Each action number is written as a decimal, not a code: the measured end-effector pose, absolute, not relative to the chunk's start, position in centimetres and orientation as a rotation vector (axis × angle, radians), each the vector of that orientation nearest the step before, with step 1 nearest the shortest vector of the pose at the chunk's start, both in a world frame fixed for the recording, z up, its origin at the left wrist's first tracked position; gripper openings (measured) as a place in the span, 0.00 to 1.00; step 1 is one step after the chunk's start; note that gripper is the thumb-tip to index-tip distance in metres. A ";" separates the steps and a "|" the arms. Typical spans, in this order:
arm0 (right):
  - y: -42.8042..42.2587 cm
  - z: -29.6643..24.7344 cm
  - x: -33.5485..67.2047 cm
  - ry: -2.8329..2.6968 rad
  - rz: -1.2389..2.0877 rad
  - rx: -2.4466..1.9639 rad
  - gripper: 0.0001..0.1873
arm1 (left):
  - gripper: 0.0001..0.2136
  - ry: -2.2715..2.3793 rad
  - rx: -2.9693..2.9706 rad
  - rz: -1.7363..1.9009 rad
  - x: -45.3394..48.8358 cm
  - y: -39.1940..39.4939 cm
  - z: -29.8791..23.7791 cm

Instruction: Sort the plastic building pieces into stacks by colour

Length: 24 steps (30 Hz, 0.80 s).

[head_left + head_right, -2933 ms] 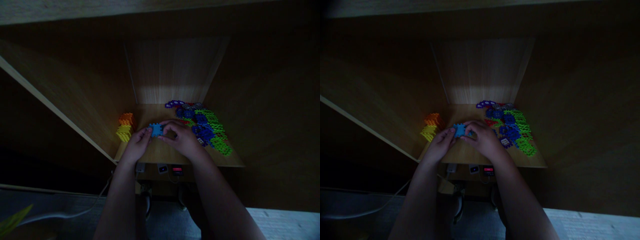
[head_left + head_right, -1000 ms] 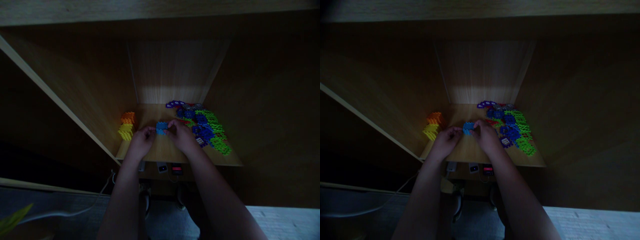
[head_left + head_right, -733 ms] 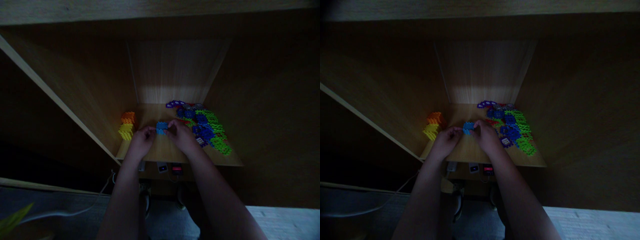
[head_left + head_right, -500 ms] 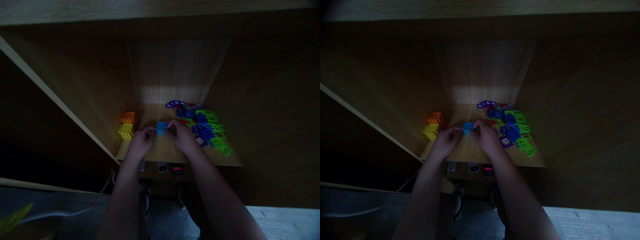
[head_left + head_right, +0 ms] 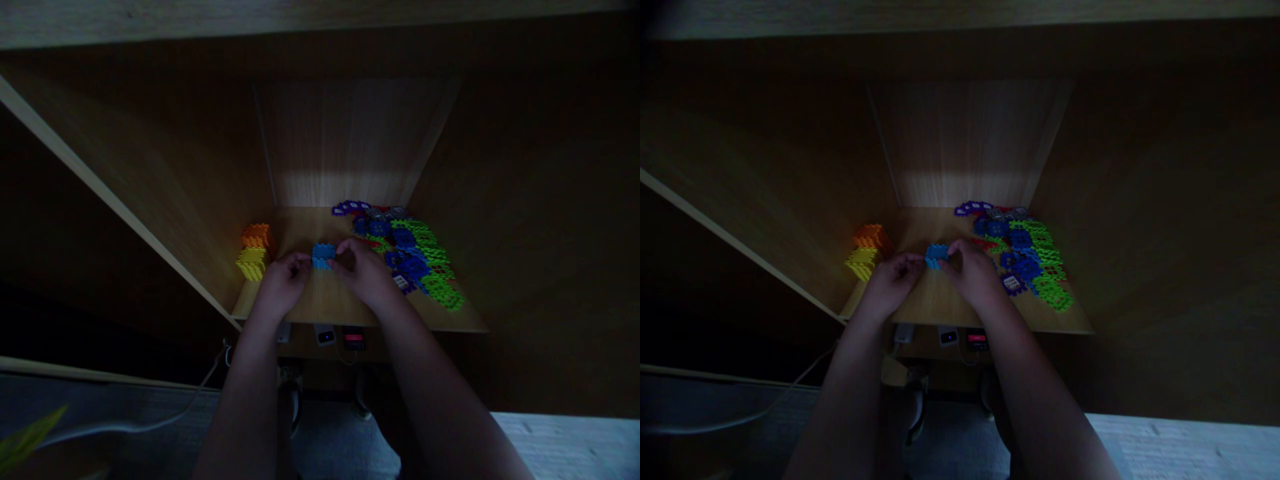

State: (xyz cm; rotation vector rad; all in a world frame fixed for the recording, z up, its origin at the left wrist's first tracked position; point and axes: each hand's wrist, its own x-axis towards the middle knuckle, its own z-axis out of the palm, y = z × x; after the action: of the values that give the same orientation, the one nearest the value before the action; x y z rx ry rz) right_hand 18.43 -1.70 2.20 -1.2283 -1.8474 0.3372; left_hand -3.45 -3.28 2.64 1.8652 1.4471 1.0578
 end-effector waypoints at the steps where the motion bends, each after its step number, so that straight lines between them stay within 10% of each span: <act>1: -1.8 2.2 18.4 -1.844 0.324 -1.227 0.10 | 0.12 1.449 1.867 1.061 -3.5 -3.3 2.6; 24: -3.4 2.5 18.3 -2.099 0.021 -1.573 0.14 | 0.25 1.131 2.004 0.724 -3.8 -4.5 2.5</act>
State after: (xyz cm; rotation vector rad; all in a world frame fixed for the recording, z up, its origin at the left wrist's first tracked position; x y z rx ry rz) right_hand 18.34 -3.40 2.53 -1.5734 -2.0987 0.0208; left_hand -3.76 -4.45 2.47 2.0036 1.1312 0.7240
